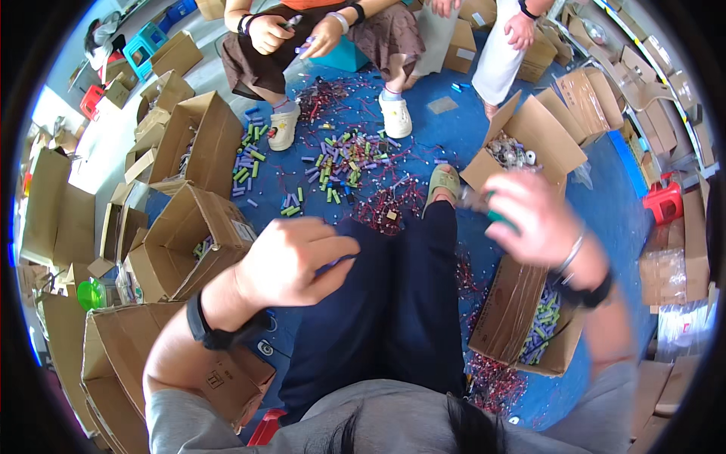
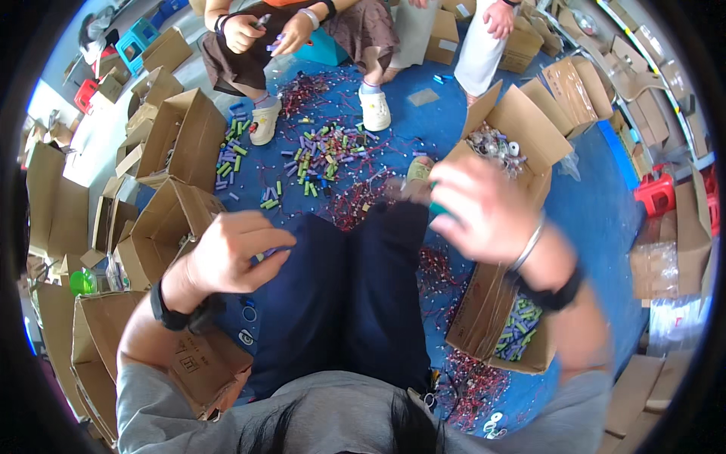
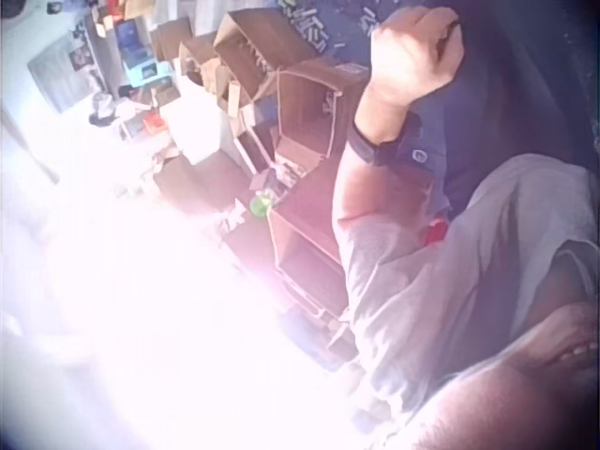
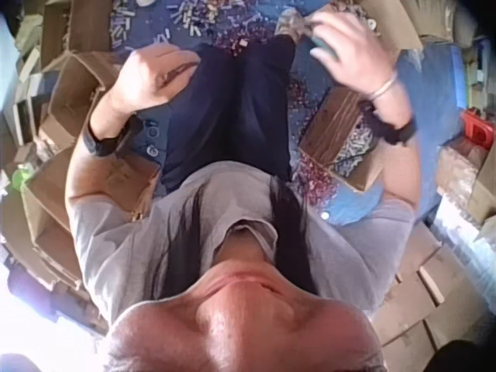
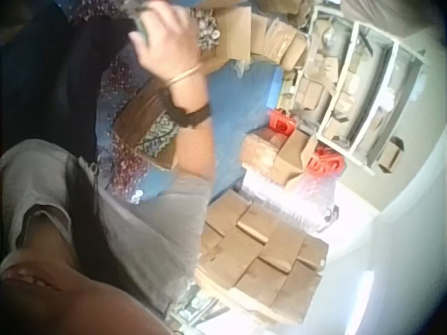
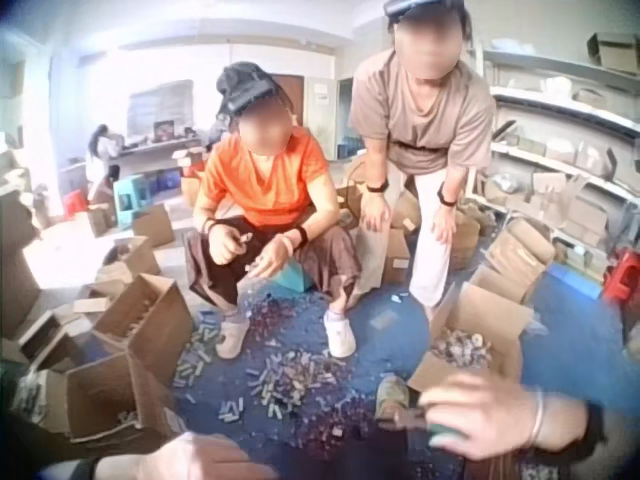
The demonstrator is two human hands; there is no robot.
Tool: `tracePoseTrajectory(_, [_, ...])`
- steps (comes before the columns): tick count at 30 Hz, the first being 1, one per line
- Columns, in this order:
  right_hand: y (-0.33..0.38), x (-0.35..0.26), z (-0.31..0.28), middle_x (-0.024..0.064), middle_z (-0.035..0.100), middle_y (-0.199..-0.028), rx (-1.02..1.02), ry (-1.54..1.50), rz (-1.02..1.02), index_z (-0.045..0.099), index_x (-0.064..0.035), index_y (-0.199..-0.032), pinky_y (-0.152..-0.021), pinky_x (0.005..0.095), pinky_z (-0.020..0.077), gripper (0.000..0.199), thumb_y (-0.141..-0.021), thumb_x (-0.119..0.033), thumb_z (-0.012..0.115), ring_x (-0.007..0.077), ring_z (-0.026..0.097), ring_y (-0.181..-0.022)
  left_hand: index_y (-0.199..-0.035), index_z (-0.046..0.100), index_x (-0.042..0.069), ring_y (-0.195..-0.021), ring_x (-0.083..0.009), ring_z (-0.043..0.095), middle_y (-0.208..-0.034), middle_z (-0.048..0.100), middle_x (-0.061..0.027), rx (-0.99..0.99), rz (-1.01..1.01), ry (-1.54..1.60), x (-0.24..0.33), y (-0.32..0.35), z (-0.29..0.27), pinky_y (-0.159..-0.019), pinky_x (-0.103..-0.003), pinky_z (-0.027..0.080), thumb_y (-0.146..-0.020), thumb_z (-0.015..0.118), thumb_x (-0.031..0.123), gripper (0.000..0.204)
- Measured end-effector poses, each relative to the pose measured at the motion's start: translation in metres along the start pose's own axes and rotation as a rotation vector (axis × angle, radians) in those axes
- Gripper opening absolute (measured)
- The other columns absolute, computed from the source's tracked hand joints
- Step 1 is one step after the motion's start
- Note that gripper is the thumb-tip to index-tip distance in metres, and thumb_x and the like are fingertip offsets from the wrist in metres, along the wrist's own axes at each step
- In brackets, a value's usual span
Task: Assembling battery packs by cutting wires and connecting cells using pliers.
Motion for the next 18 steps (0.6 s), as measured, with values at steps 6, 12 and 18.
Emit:
tracePoseTrajectory(6, [0.018,0.139,-0.185,0.0132,0.059,-0.095,0.422,0.389,0.517,0.055,0.0005,-0.095,-0.083,0.0365,0.0446,0.016,-0.084,-0.010,0.051,0.0266,0.057,-0.092,-0.077,0.064,0.006,-0.053,-0.0234,0.055,-0.060,0.056,-0.0072,0.000,-0.130,0.152,0.006,0.038,0.057,-0.049,-0.033,0.044,-0.066,0.068,0.005,0.012])
tracePoseTrajectory(12, [-0.013,0.077,-0.058,0.0073,0.060,-0.092,-0.318,0.885,-0.008,0.059,-0.0084,-0.090,-0.083,0.0326,0.0416,0.014,-0.085,-0.009,0.046,0.0200,0.057,-0.092,-0.076,0.063,0.004,-0.055,-0.0229,0.057,-0.064,0.060,-0.0074,0.051,-0.161,0.159,0.004,0.047,0.058,-0.050,-0.031,0.046,-0.066,0.068,0.003,0.011])
tracePoseTrajectory(18, [0.067,0.192,-0.193,0.0059,0.058,-0.096,0.391,0.470,0.533,0.060,-0.0100,-0.099,-0.082,0.0330,0.0416,0.017,-0.085,-0.014,0.051,0.0163,0.053,-0.095,-0.077,0.063,0.004,-0.057,-0.0233,0.058,-0.065,0.060,-0.0084,0.096,-0.190,0.162,-0.002,0.043,0.062,-0.052,-0.032,0.046,-0.066,0.067,0.003,0.011])
Point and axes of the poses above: each hand's wrist, its own y-axis away from the middle knuckle, its own z-axis out of the palm, x = y × z, the point moved 9 cm from there along -y, towards the middle knuckle
